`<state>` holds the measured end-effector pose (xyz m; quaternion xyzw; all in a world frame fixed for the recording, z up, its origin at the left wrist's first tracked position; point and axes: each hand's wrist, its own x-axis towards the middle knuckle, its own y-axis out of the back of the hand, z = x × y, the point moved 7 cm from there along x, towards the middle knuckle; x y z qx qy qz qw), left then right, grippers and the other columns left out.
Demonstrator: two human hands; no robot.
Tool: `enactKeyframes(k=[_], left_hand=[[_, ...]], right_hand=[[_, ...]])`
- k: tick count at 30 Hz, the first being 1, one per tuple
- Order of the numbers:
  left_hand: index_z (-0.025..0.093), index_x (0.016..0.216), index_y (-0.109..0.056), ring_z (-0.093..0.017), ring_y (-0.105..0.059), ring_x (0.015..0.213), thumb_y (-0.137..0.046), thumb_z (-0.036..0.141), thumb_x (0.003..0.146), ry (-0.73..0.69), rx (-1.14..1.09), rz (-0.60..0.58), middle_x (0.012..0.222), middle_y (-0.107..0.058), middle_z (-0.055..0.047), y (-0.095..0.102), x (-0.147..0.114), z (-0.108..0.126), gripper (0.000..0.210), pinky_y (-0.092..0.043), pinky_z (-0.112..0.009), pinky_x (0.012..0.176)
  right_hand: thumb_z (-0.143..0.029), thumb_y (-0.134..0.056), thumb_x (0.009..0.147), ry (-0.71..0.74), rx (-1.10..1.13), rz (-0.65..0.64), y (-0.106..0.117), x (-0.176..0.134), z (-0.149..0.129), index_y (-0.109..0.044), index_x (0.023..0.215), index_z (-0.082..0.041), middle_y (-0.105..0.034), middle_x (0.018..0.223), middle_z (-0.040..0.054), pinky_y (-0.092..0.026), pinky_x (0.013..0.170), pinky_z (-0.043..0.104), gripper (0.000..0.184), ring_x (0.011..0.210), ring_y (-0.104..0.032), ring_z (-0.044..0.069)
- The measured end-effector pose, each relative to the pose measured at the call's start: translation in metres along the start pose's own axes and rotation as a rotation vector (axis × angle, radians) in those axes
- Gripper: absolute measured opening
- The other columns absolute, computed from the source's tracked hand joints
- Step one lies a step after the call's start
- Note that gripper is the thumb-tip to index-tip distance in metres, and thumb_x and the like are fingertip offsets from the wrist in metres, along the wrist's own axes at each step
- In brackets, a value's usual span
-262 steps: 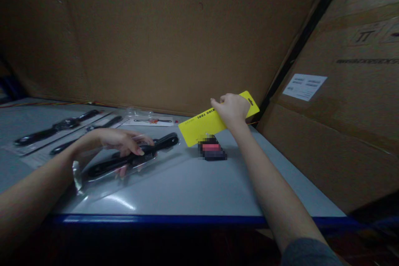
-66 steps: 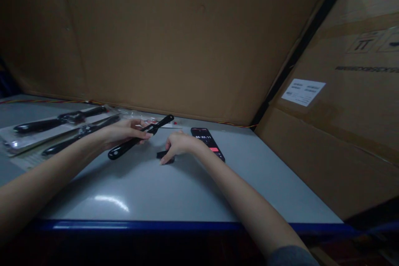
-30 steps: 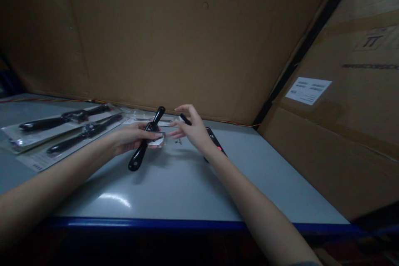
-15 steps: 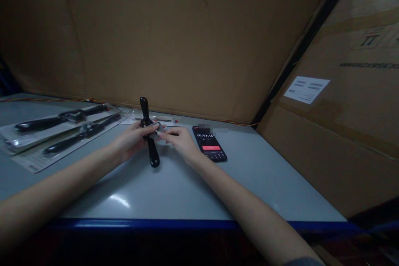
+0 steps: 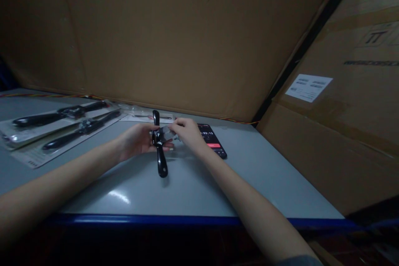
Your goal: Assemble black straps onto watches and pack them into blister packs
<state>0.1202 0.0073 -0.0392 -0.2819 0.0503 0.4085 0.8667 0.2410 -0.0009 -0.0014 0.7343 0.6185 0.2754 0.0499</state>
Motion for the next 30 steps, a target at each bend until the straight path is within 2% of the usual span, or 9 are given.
enactKeyframes(k=[7,12,16,18,20,22,24,27,30], left_hand=[[0.006,0.105,-0.052,-0.025,-0.069,0.079,-0.046,0.000,0.077,-0.059,0.070,-0.042,0.088,-0.067,-0.016,-0.005,-0.002,-0.001,0.029,-0.054,-0.040,0.080],[0.004,0.109,-0.050,-0.023,-0.069,0.078,-0.044,-0.005,0.078,-0.141,0.077,0.026,0.091,-0.067,-0.018,-0.001,-0.002,0.006,0.033,-0.056,-0.034,0.077],[0.000,0.114,-0.045,-0.024,-0.069,0.080,-0.043,-0.005,0.077,-0.099,0.032,0.081,0.095,-0.065,-0.022,0.006,0.000,0.005,0.038,-0.057,-0.032,0.074],[-0.002,0.114,-0.044,-0.025,-0.069,0.081,-0.042,-0.003,0.076,-0.051,-0.012,0.099,0.095,-0.064,-0.024,0.009,0.001,0.002,0.038,-0.057,-0.032,0.075],[-0.001,0.113,-0.044,-0.026,-0.069,0.082,-0.043,0.001,0.076,-0.029,-0.045,0.088,0.095,-0.064,-0.024,0.010,0.002,0.001,0.037,-0.056,-0.034,0.076],[0.002,0.112,-0.045,-0.026,-0.069,0.082,-0.043,0.004,0.077,-0.031,-0.051,0.064,0.095,-0.065,-0.022,0.008,0.002,0.001,0.035,-0.056,-0.036,0.077],[0.003,0.110,-0.048,-0.026,-0.069,0.080,-0.042,0.007,0.078,-0.034,-0.033,0.038,0.093,-0.066,-0.020,0.006,0.001,0.002,0.032,-0.056,-0.038,0.077],[0.003,0.107,-0.052,-0.024,-0.069,0.076,-0.041,0.012,0.081,-0.032,-0.007,-0.008,0.090,-0.067,-0.017,0.002,0.000,0.002,0.030,-0.056,-0.038,0.076],[0.005,0.106,-0.053,-0.023,-0.069,0.074,-0.042,0.014,0.081,-0.025,-0.002,-0.016,0.089,-0.068,-0.016,0.002,0.001,0.001,0.028,-0.056,-0.037,0.074]], right_hand=[[-0.035,-0.059,0.073,0.038,-0.087,-0.019,-0.010,-0.004,0.003,-0.058,0.056,-0.016,-0.056,0.056,-0.0004,-0.036,0.056,0.024,0.025,0.058,-0.052,0.012],[-0.040,-0.062,0.073,0.071,-0.165,0.009,-0.006,-0.002,0.001,-0.062,0.063,-0.016,-0.062,0.066,0.0024,-0.038,0.061,0.025,0.026,0.066,-0.055,0.014],[-0.018,-0.049,0.079,-0.134,0.066,-0.042,-0.006,0.002,0.011,-0.063,0.083,-0.015,-0.063,0.071,0.0033,-0.038,0.051,0.022,0.016,0.059,-0.053,0.011],[-0.009,-0.046,0.075,-0.212,0.183,-0.040,-0.003,0.001,0.012,-0.060,0.099,-0.014,-0.065,0.076,0.0039,-0.038,0.048,0.021,0.028,0.058,-0.053,0.010],[-0.007,-0.050,0.074,-0.201,0.283,-0.042,0.001,0.000,0.008,-0.051,0.116,-0.016,-0.067,0.082,0.0039,-0.043,0.053,0.021,0.043,0.061,-0.056,0.009],[-0.009,-0.057,0.072,-0.166,0.375,-0.048,0.004,-0.003,0.003,-0.043,0.123,-0.019,-0.068,0.084,0.0034,-0.048,0.061,0.023,0.054,0.065,-0.061,0.010],[-0.012,-0.064,0.068,-0.147,0.432,-0.053,0.006,-0.005,-0.001,-0.048,0.113,-0.019,-0.067,0.085,0.0033,-0.051,0.068,0.027,0.049,0.069,-0.064,0.012],[-0.016,-0.072,0.061,-0.122,0.461,-0.063,0.006,-0.007,-0.006,-0.055,0.085,-0.017,-0.064,0.087,0.0023,-0.052,0.072,0.030,0.029,0.073,-0.066,0.014],[-0.021,-0.075,0.057,-0.084,0.408,-0.044,0.006,-0.007,-0.008,-0.054,0.073,-0.017,-0.062,0.079,-0.0003,-0.052,0.069,0.030,0.027,0.071,-0.064,0.014]])
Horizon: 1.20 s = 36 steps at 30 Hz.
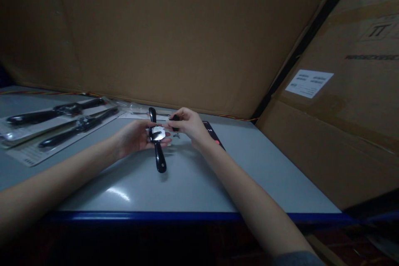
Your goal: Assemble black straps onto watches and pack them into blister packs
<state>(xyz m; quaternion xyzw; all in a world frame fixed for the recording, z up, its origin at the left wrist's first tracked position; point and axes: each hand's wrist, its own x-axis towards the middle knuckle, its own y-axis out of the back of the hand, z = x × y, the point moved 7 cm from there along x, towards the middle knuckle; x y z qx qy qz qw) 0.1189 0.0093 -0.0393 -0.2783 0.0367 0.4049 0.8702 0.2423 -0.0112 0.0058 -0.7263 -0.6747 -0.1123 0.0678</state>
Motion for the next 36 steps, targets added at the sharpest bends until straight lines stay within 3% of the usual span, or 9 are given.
enactKeyframes(k=[5,8,11,14,21,28,32,36], left_hand=[[0.008,0.104,-0.050,-0.023,-0.069,0.073,-0.048,0.015,0.079,0.007,0.010,0.039,0.086,-0.067,-0.014,0.002,-0.001,-0.002,0.026,-0.056,-0.039,0.075],[0.009,0.102,-0.050,-0.023,-0.069,0.072,-0.046,0.018,0.081,0.013,0.015,0.054,0.084,-0.067,-0.014,0.000,-0.003,-0.002,0.023,-0.055,-0.039,0.076],[0.010,0.100,-0.049,-0.024,-0.069,0.071,-0.046,0.022,0.082,0.018,0.010,0.063,0.082,-0.066,-0.015,-0.002,-0.006,-0.002,0.021,-0.055,-0.040,0.076],[0.011,0.101,-0.048,-0.025,-0.069,0.072,-0.047,0.023,0.082,0.008,0.007,0.034,0.082,-0.067,-0.014,-0.004,-0.006,-0.001,0.022,-0.054,-0.040,0.077],[0.011,0.102,-0.049,-0.023,-0.068,0.068,-0.047,0.024,0.082,0.012,0.017,0.004,0.082,-0.067,-0.014,-0.005,-0.005,-0.002,0.025,-0.054,-0.041,0.076],[0.011,0.101,-0.050,-0.023,-0.068,0.067,-0.048,0.025,0.080,0.012,-0.014,-0.005,0.078,-0.066,-0.012,-0.009,-0.007,-0.003,0.025,-0.054,-0.042,0.075],[0.011,0.093,-0.053,-0.024,-0.068,0.069,-0.049,0.027,0.080,0.034,-0.010,-0.003,0.072,-0.066,-0.012,-0.008,-0.006,-0.005,0.021,-0.055,-0.040,0.072],[0.012,0.084,-0.055,-0.020,-0.065,0.058,-0.049,0.026,0.079,0.025,0.018,0.013,0.063,-0.064,-0.007,-0.008,-0.006,-0.005,0.017,-0.057,-0.038,0.068]], right_hand=[[-0.025,-0.079,0.051,0.121,-0.158,0.084,0.006,0.003,-0.005,-0.052,0.067,-0.016,-0.063,0.069,0.0008,-0.049,0.063,0.028,0.033,0.062,-0.060,0.012],[-0.025,-0.077,0.054,0.162,-0.226,0.106,0.008,0.003,-0.010,-0.055,0.073,-0.016,-0.061,0.066,-0.0004,-0.047,0.056,0.026,0.031,0.058,-0.057,0.011],[-0.025,-0.070,0.062,0.146,-0.271,0.066,0.003,0.001,-0.011,-0.062,0.084,-0.014,-0.060,0.070,0.0000,-0.046,0.051,0.025,0.025,0.052,-0.054,0.009],[-0.028,-0.066,0.065,0.100,-0.265,0.019,-0.003,0.001,-0.006,-0.063,0.078,-0.013,-0.061,0.075,0.0028,-0.048,0.052,0.027,0.020,0.054,-0.056,0.010],[-0.030,-0.069,0.064,0.158,-0.388,0.029,-0.009,0.001,-0.001,-0.059,0.067,-0.015,-0.062,0.065,0.0021,-0.047,0.060,0.027,0.018,0.062,-0.058,0.013],[-0.031,-0.068,0.065,0.115,-0.439,0.108,-0.008,-0.002,0.004,-0.055,0.067,-0.017,-0.059,0.058,-0.0003,-0.043,0.050,0.025,0.019,0.053,-0.057,0.013],[-0.027,-0.063,0.068,0.136,-0.492,0.154,-0.015,-0.008,0.005,-0.051,0.075,-0.019,-0.053,0.055,-0.0044,-0.038,0.044,0.022,0.015,0.046,-0.053,0.012],[-0.019,-0.056,0.072,0.260,-0.631,0.116,-0.029,-0.014,-0.004,-0.048,0.085,-0.022,-0.048,0.055,-0.0066,-0.034,0.048,0.022,0.016,0.050,-0.050,0.011]])
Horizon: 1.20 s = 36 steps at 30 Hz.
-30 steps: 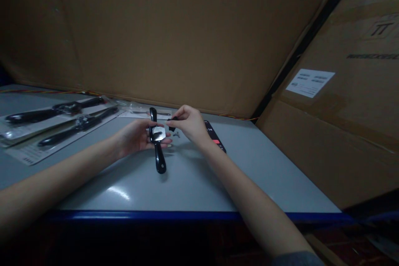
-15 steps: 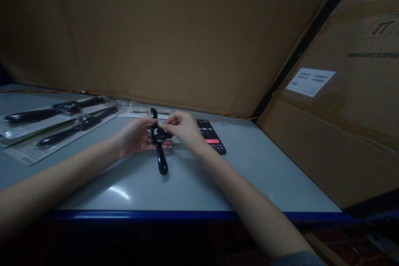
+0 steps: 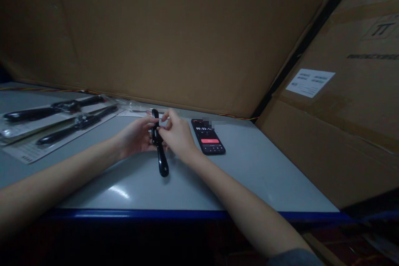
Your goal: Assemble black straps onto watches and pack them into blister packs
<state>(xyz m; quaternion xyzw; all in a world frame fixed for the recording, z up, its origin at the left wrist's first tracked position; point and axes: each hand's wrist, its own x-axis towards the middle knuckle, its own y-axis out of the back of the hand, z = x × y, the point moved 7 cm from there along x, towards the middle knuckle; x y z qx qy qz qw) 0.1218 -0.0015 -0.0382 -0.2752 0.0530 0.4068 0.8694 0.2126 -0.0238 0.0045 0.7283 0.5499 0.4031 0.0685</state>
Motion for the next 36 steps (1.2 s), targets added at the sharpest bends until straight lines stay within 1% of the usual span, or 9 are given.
enactKeyframes(k=[4,8,12,18,22,25,29,32,36], left_hand=[[0.012,0.083,-0.058,-0.021,-0.065,0.056,-0.046,0.027,0.079,0.026,0.026,-0.043,0.063,-0.064,-0.008,-0.004,-0.001,-0.003,0.019,-0.057,-0.039,0.067],[0.011,0.087,-0.057,-0.023,-0.067,0.063,-0.045,0.026,0.078,0.038,0.030,-0.048,0.068,-0.066,-0.012,-0.003,0.000,-0.004,0.021,-0.056,-0.039,0.069],[0.010,0.094,-0.054,-0.025,-0.068,0.067,-0.049,0.028,0.078,0.020,-0.028,-0.015,0.070,-0.067,-0.012,0.002,0.002,-0.003,0.024,-0.056,-0.042,0.073],[0.007,0.091,-0.055,-0.025,-0.069,0.072,-0.048,0.016,0.078,-0.019,-0.051,0.035,0.073,-0.068,-0.014,0.007,0.004,0.000,0.017,-0.057,-0.037,0.072],[0.004,0.091,-0.057,-0.025,-0.069,0.077,-0.048,0.012,0.080,-0.010,-0.018,0.018,0.082,-0.069,-0.019,0.006,0.007,-0.002,0.017,-0.058,-0.033,0.072],[0.003,0.094,-0.057,-0.024,-0.069,0.080,-0.051,0.010,0.081,-0.015,-0.020,0.011,0.085,-0.069,-0.019,0.006,0.008,-0.002,0.016,-0.058,-0.029,0.072],[0.006,0.097,-0.052,-0.026,-0.069,0.084,-0.048,-0.002,0.079,-0.075,-0.046,0.091,0.088,-0.068,-0.019,0.013,0.008,0.002,0.020,-0.058,-0.032,0.073],[0.006,0.097,-0.049,-0.027,-0.069,0.083,-0.047,-0.004,0.078,-0.091,-0.052,0.141,0.091,-0.066,-0.021,0.018,0.009,0.004,0.022,-0.059,-0.035,0.072],[0.006,0.096,-0.050,-0.028,-0.069,0.082,-0.050,-0.001,0.077,-0.089,-0.041,0.144,0.091,-0.066,-0.021,0.022,0.012,0.004,0.020,-0.058,-0.036,0.073]], right_hand=[[-0.021,-0.056,0.075,0.080,-0.159,-0.046,-0.005,0.000,-0.006,-0.048,0.090,-0.022,-0.046,0.057,-0.0062,-0.031,0.052,0.024,0.017,0.053,-0.046,0.012],[-0.029,-0.053,0.081,0.095,-0.173,-0.115,-0.005,0.002,-0.006,-0.049,0.096,-0.022,-0.048,0.058,-0.0056,-0.029,0.052,0.024,0.018,0.054,-0.047,0.012],[-0.021,-0.043,0.085,0.172,-0.165,-0.131,0.003,0.002,-0.013,-0.051,0.095,-0.021,-0.050,0.060,-0.0047,-0.031,0.056,0.024,0.013,0.058,-0.049,0.012],[-0.020,-0.059,0.074,0.123,0.053,-0.177,0.004,0.008,0.000,-0.049,0.104,-0.022,-0.053,0.067,-0.0056,-0.038,0.053,0.022,0.032,0.055,-0.052,0.010],[-0.022,-0.063,0.069,-0.014,0.328,-0.252,-0.002,0.011,0.013,-0.048,0.101,-0.021,-0.056,0.069,-0.0042,-0.043,0.050,0.022,0.035,0.055,-0.055,0.011],[-0.022,-0.061,0.068,-0.055,0.416,-0.205,0.007,0.018,0.018,-0.050,0.098,-0.019,-0.058,0.070,-0.0028,-0.044,0.051,0.023,0.032,0.056,-0.056,0.011],[-0.025,-0.060,0.070,-0.112,0.179,-0.147,0.026,0.029,0.042,-0.055,0.095,-0.017,-0.059,0.075,-0.0006,-0.039,0.050,0.022,0.026,0.061,-0.057,0.012],[-0.027,-0.068,0.065,-0.156,-0.187,-0.277,0.024,0.029,0.068,-0.061,0.084,-0.016,-0.058,0.073,0.0003,-0.039,0.057,0.023,0.023,0.064,-0.054,0.012],[-0.030,-0.069,0.068,-0.054,-0.330,-0.398,0.007,0.024,0.081,-0.064,0.086,-0.016,-0.058,0.075,0.0008,-0.038,0.062,0.024,0.024,0.067,-0.052,0.012]])
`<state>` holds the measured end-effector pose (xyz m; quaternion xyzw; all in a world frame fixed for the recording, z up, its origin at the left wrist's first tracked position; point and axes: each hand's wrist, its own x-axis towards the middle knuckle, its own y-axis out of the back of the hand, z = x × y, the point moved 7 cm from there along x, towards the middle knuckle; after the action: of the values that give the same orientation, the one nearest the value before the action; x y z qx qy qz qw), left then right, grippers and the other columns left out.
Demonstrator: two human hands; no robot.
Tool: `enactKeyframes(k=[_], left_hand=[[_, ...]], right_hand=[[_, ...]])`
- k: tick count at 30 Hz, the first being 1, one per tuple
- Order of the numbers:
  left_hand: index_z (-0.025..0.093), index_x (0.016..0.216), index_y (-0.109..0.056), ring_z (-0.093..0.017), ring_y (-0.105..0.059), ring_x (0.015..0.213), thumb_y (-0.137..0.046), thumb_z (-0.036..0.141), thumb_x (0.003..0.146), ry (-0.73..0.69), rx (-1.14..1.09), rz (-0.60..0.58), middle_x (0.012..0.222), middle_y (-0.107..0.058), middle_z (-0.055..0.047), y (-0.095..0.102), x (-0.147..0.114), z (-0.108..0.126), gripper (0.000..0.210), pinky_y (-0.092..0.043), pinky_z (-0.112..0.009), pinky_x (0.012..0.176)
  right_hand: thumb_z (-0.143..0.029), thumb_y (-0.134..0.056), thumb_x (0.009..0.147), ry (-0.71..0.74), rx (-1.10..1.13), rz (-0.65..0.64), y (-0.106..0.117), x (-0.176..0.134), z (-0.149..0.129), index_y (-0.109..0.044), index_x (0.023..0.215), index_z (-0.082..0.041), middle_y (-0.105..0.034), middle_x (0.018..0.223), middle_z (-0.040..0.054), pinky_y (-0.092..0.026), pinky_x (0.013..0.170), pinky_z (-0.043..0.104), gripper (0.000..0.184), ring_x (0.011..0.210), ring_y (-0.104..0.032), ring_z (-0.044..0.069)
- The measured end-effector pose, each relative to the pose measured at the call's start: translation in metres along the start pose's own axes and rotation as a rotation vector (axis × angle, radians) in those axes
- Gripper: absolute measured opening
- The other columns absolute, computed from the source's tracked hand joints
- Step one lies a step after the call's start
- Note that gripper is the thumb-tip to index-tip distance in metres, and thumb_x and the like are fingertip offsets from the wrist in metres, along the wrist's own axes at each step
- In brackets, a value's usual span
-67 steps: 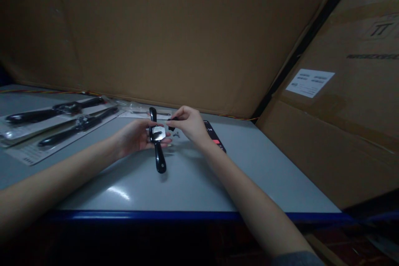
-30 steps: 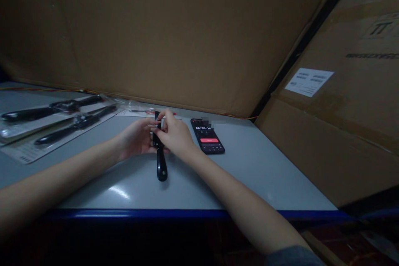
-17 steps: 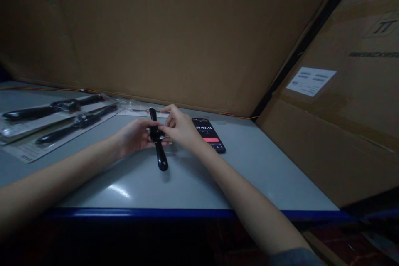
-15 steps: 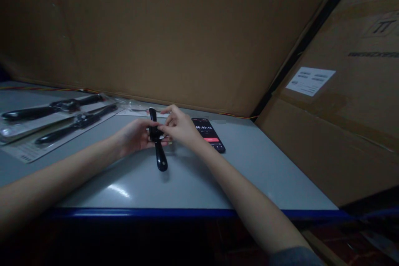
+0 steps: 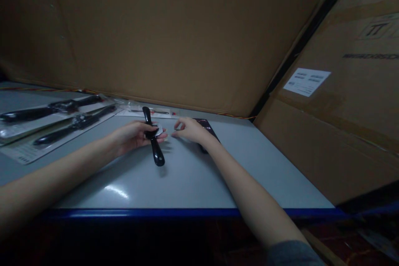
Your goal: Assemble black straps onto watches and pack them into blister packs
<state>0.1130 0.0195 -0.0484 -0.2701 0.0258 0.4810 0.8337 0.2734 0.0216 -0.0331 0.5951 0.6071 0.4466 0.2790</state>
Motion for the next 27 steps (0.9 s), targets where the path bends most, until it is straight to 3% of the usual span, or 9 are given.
enactKeyframes(k=[9,13,17,21,24,27], left_hand=[[0.004,0.097,-0.050,-0.027,-0.069,0.079,-0.049,0.011,0.080,0.079,0.027,-0.029,0.091,-0.066,-0.019,-0.002,-0.003,-0.005,0.019,-0.058,-0.038,0.073],[0.003,0.096,-0.051,-0.024,-0.069,0.075,-0.049,0.012,0.081,0.095,0.073,-0.019,0.086,-0.067,-0.018,-0.002,-0.004,-0.006,0.018,-0.058,-0.035,0.073],[0.005,0.100,-0.049,-0.025,-0.069,0.075,-0.050,0.010,0.079,0.076,0.088,-0.034,0.086,-0.067,-0.016,-0.003,-0.004,-0.006,0.021,-0.057,-0.038,0.075],[0.006,0.108,-0.044,-0.025,-0.069,0.076,-0.046,0.005,0.079,0.056,0.090,-0.034,0.093,-0.066,-0.018,-0.004,-0.004,-0.005,0.029,-0.056,-0.040,0.077],[0.005,0.110,-0.043,-0.025,-0.069,0.076,-0.045,0.007,0.081,0.064,0.082,-0.048,0.092,-0.065,-0.019,-0.006,-0.005,-0.005,0.029,-0.056,-0.037,0.074],[0.005,0.109,-0.044,-0.026,-0.069,0.074,-0.043,0.007,0.082,0.057,0.098,-0.056,0.087,-0.065,-0.018,-0.008,-0.006,-0.004,0.027,-0.057,-0.037,0.072]], right_hand=[[-0.021,-0.060,0.075,0.174,-0.098,0.105,-0.003,-0.006,-0.023,-0.053,0.078,-0.015,-0.057,0.080,0.0039,-0.039,0.065,0.025,0.010,0.073,-0.052,0.014],[-0.016,-0.061,0.070,0.162,0.070,0.143,0.003,-0.007,-0.030,-0.050,0.077,-0.017,-0.055,0.065,-0.0020,-0.038,0.057,0.023,0.013,0.061,-0.053,0.012],[-0.019,-0.062,0.068,0.114,0.301,0.214,0.013,-0.005,-0.027,-0.051,0.082,-0.018,-0.054,0.067,-0.0032,-0.041,0.053,0.022,0.017,0.057,-0.055,0.011],[-0.018,-0.050,0.073,0.063,0.456,0.079,0.013,-0.004,-0.030,-0.059,0.091,-0.017,-0.055,0.068,-0.0023,-0.039,0.046,0.021,0.020,0.053,-0.054,0.010],[-0.013,-0.046,0.073,0.019,0.349,-0.014,0.010,-0.006,-0.035,-0.068,0.079,-0.014,-0.055,0.064,0.0003,-0.038,0.047,0.021,0.023,0.053,-0.051,0.010],[-0.009,-0.048,0.072,0.125,0.221,0.028,0.012,-0.009,-0.051,-0.072,0.079,-0.015,-0.059,0.073,0.0030,-0.040,0.057,0.023,0.026,0.064,-0.053,0.011]])
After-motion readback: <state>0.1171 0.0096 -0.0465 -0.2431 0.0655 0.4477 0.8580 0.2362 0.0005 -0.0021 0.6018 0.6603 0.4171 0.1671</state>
